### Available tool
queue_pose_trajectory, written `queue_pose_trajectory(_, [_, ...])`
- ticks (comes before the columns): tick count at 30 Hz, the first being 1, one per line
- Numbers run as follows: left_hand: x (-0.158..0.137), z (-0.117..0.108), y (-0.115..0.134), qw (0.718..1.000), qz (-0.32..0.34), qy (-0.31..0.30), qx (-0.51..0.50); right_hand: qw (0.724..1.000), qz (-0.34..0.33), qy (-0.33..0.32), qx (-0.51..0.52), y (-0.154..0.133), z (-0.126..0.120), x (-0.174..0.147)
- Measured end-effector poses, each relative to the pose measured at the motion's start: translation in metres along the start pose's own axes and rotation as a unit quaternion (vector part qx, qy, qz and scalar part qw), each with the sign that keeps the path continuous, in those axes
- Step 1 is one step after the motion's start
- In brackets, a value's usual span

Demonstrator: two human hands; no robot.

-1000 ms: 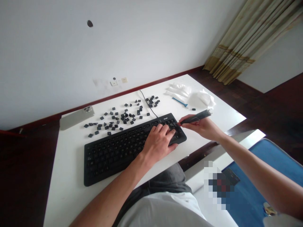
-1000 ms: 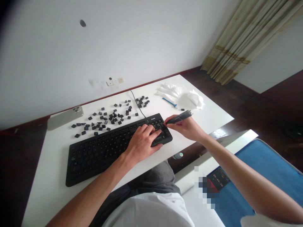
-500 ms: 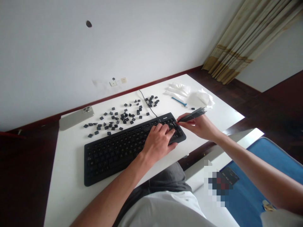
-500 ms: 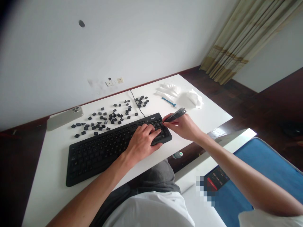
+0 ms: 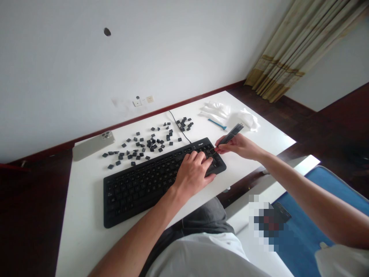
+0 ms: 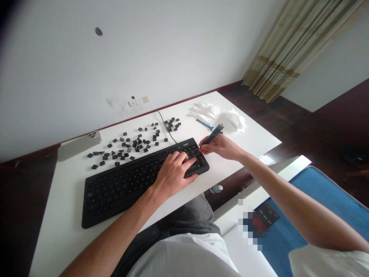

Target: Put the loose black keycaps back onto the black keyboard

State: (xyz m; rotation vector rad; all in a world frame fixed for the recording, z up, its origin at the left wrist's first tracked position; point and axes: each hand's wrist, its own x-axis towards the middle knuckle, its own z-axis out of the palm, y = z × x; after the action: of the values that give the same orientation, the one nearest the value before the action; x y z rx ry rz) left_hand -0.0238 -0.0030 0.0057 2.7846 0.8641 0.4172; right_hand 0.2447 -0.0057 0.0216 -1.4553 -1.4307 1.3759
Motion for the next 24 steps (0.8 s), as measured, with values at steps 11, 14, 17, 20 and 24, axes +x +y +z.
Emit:
queue_pose_trajectory(11, [0.003, 0.001, 0.001, 0.999, -0.041, 0.011, 0.006, 0.995, -0.047, 0.069, -0.049, 0.010, 0.017, -0.021])
queue_pose_trajectory(14, [0.007, 0.002, 0.002, 0.999, -0.050, 0.013, -0.002, 0.993, -0.066, 0.095, -0.029, 0.016, 0.025, -0.026])
queue_pose_trajectory(17, [0.011, 0.004, 0.006, 0.997, -0.067, 0.019, -0.014, 0.990, -0.072, 0.119, 0.015, 0.025, 0.030, -0.031])
queue_pose_trajectory(20, [0.014, 0.006, 0.012, 0.994, -0.098, 0.020, -0.034, 0.987, -0.076, 0.135, 0.040, 0.030, 0.036, -0.034])
queue_pose_trajectory(24, [0.019, 0.008, 0.018, 0.987, -0.146, 0.011, -0.062, 0.983, -0.102, 0.149, -0.002, 0.024, 0.043, -0.036])
